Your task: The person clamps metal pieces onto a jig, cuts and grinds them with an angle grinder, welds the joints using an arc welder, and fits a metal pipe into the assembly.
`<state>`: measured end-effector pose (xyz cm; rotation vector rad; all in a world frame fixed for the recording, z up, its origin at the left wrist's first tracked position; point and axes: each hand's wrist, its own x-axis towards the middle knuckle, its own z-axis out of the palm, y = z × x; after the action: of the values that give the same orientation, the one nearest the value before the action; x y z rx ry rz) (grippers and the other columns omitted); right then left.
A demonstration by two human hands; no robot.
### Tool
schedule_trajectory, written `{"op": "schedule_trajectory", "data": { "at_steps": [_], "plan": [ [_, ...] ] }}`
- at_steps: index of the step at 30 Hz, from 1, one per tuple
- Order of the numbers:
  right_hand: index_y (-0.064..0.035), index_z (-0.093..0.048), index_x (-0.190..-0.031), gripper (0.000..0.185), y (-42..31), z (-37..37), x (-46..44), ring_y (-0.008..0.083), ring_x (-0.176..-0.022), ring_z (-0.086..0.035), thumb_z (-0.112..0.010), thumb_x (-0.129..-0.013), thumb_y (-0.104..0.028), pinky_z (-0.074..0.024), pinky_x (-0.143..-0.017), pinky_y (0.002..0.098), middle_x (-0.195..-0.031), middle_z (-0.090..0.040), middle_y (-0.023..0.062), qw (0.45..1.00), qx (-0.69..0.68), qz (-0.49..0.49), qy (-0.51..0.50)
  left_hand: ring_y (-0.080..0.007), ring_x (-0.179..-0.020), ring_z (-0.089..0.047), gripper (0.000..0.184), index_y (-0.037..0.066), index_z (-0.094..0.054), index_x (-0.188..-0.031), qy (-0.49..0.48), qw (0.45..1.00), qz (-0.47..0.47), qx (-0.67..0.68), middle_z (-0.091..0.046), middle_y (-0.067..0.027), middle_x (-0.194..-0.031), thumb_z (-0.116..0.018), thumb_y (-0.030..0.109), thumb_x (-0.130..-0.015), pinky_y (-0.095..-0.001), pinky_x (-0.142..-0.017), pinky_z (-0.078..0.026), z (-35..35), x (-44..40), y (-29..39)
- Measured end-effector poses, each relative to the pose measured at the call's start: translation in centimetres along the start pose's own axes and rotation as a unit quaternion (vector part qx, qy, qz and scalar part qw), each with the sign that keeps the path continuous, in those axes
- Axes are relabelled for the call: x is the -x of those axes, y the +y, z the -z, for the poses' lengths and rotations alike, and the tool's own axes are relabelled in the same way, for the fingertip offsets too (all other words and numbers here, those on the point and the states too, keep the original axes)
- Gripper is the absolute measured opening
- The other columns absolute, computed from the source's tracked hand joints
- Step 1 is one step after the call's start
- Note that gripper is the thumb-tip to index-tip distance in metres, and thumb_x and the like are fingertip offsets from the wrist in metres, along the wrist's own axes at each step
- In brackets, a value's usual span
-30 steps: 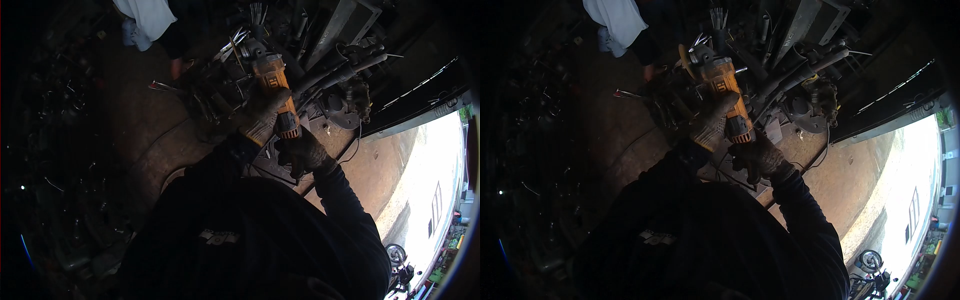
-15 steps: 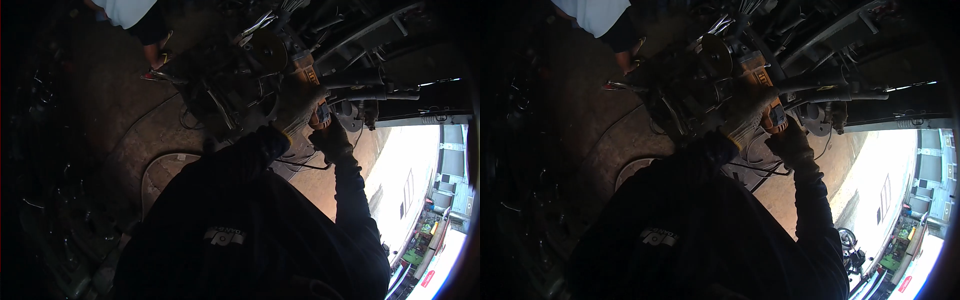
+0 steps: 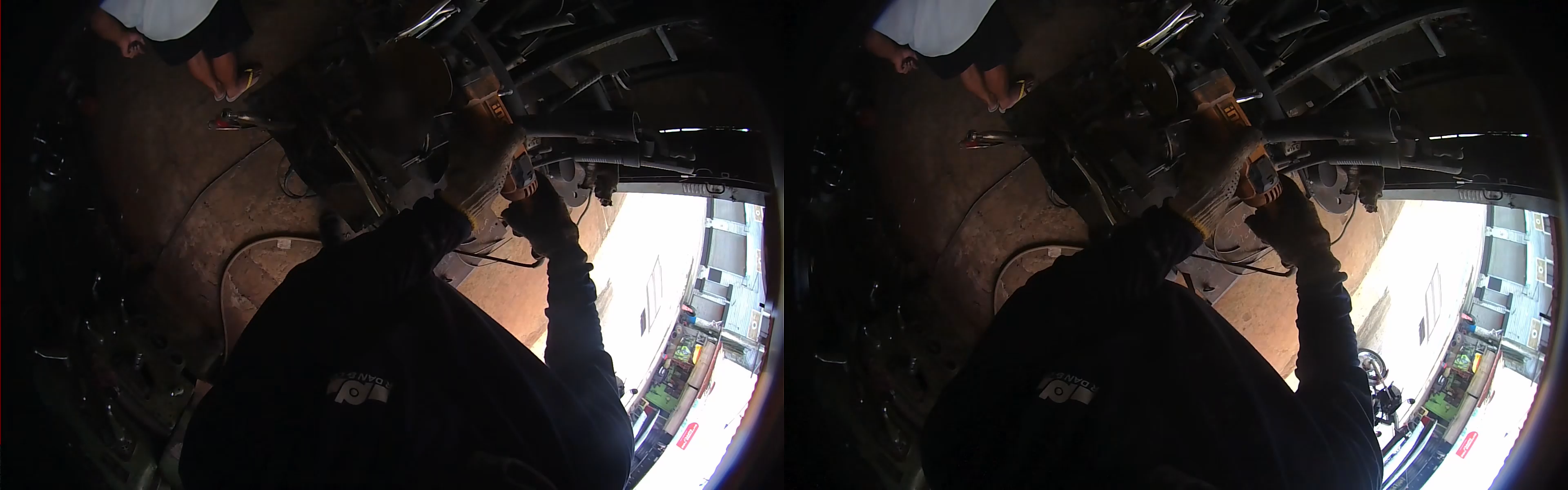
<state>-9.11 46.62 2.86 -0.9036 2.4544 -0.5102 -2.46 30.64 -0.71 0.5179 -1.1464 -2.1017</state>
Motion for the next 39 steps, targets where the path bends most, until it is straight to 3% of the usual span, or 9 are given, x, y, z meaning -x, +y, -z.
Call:
{"op": "schedule_trajectory", "data": {
  "at_steps": [2, 5, 10, 17, 20, 23, 33, 38, 39],
  "plan": [
    [-0.0041, -0.049, -0.134, 0.062, 0.2, -0.1, 0.0, 0.0162, -0.077, -0.068, -0.075, -0.077, -0.009, -0.0576, -0.068, 0.0310, -0.099, -0.067, 0.0112, 1.000, -0.010, 0.016, 0.004, -0.0220, -0.067, -0.060, 0.027, -0.003, -0.057, -0.096, -0.013, 0.997, 0.069, 0.015, -0.058, -0.0117, -0.085, -0.069, 0.012, -0.076, -0.0377, -0.059, -0.051, 0.0, -0.1, -0.2],
    [-0.0040, -0.049, -0.134, 0.063, 0.5, -0.1, -0.1, 0.0160, -0.079, -0.068, -0.075, -0.077, -0.010, -0.0575, -0.069, 0.0310, -0.101, -0.067, 0.0110, 0.999, -0.029, 0.032, -0.002, -0.0209, -0.071, -0.060, 0.026, -0.002, -0.058, -0.096, 0.045, 0.990, -0.087, -0.104, -0.057, -0.0114, -0.086, -0.068, 0.011, -0.076, -0.0368, -0.062, -0.052, -0.3, -0.4, -0.7],
    [-0.0035, -0.051, -0.132, 0.062, 0.7, -0.2, -0.2, 0.0162, -0.078, -0.067, -0.074, -0.076, -0.011, -0.0575, -0.069, 0.0312, -0.099, -0.067, 0.0106, 0.998, -0.052, 0.036, 0.003, -0.0204, -0.076, -0.061, 0.029, -0.001, -0.055, -0.100, -0.020, 0.999, 0.001, -0.027, -0.056, -0.0115, -0.090, -0.069, 0.011, -0.078, -0.0362, -0.064, -0.053, 0.1, -0.8, -0.8],
    [-0.0029, -0.053, -0.128, 0.060, 1.0, -0.2, -0.5, 0.0170, -0.078, -0.067, -0.075, -0.074, -0.015, -0.0574, -0.069, 0.0323, -0.098, -0.067, 0.0108, 0.998, -0.036, 0.041, 0.008, -0.0201, -0.078, -0.061, 0.033, -0.002, -0.051, -0.103, 0.028, 0.994, -0.013, -0.101, -0.055, -0.0122, -0.094, -0.070, 0.012, -0.079, -0.0360, -0.066, -0.054, -0.2, -0.8, -0.5],
    [-0.0029, -0.053, -0.128, 0.061, 1.1, -0.4, -0.7, 0.0172, -0.079, -0.067, -0.075, -0.073, -0.016, -0.0571, -0.070, 0.0317, -0.100, -0.067, 0.0109, 0.999, -0.033, 0.043, 0.009, -0.0212, -0.080, -0.062, 0.034, -0.001, -0.050, -0.104, -0.009, 0.996, 0.089, -0.020, -0.055, -0.0123, -0.095, -0.070, 0.013, -0.080, -0.0367, -0.068, -0.055, -0.1, -1.4, -1.3],
    [-0.0027, -0.053, -0.129, 0.061, 1.5, -0.6, -0.8, 0.0174, -0.082, -0.067, -0.075, -0.074, -0.017, -0.0570, -0.071, 0.0315, -0.102, -0.066, 0.0115, 0.997, -0.019, 0.067, 0.029, -0.0212, -0.081, -0.062, 0.033, 0.000, -0.051, -0.103, 0.021, 1.000, -0.001, 0.011, -0.055, -0.0114, -0.095, -0.071, 0.013, -0.080, -0.0362, -0.068, -0.055, 0.0, -1.0, -1.8],
    [-0.0031, -0.052, -0.132, 0.062, 1.0, -0.3, -0.7, 0.0165, -0.086, -0.066, -0.075, -0.076, -0.014, -0.0566, -0.073, 0.0319, -0.107, -0.065, 0.0101, 0.997, -0.067, 0.048, 0.008, -0.0197, -0.080, -0.062, 0.035, 0.001, -0.050, -0.105, -0.021, 0.998, 0.053, -0.017, -0.055, -0.0102, -0.096, -0.071, 0.013, -0.080, -0.0349, -0.066, -0.054, 0.6, -1.0, -2.8],
    [-0.0031, -0.051, -0.133, 0.063, 1.4, -0.4, -0.9, 0.0184, -0.091, -0.066, -0.075, -0.075, -0.014, -0.0564, -0.078, 0.0335, -0.110, -0.065, 0.0106, 0.998, -0.028, 0.053, 0.015, -0.0182, -0.077, -0.062, 0.036, 0.002, -0.050, -0.106, -0.028, 0.998, -0.036, -0.046, -0.055, -0.0093, -0.095, -0.071, 0.013, -0.079, -0.0333, -0.063, -0.054, 0.4, -1.0, -2.7],
    [-0.0030, -0.051, -0.133, 0.064, 1.6, -0.4, -0.9, 0.0191, -0.093, -0.066, -0.075, -0.075, -0.015, -0.0563, -0.079, 0.0339, -0.110, -0.065, 0.0110, 0.997, -0.030, 0.062, 0.019, -0.0174, -0.076, -0.062, 0.034, 0.002, -0.051, -0.104, -0.008, 1.000, 0.004, 0.023, -0.055, -0.0092, -0.093, -0.070, 0.012, -0.079, -0.0325, -0.063, -0.054, 0.0, -0.9, -2.4]
  ]
}}
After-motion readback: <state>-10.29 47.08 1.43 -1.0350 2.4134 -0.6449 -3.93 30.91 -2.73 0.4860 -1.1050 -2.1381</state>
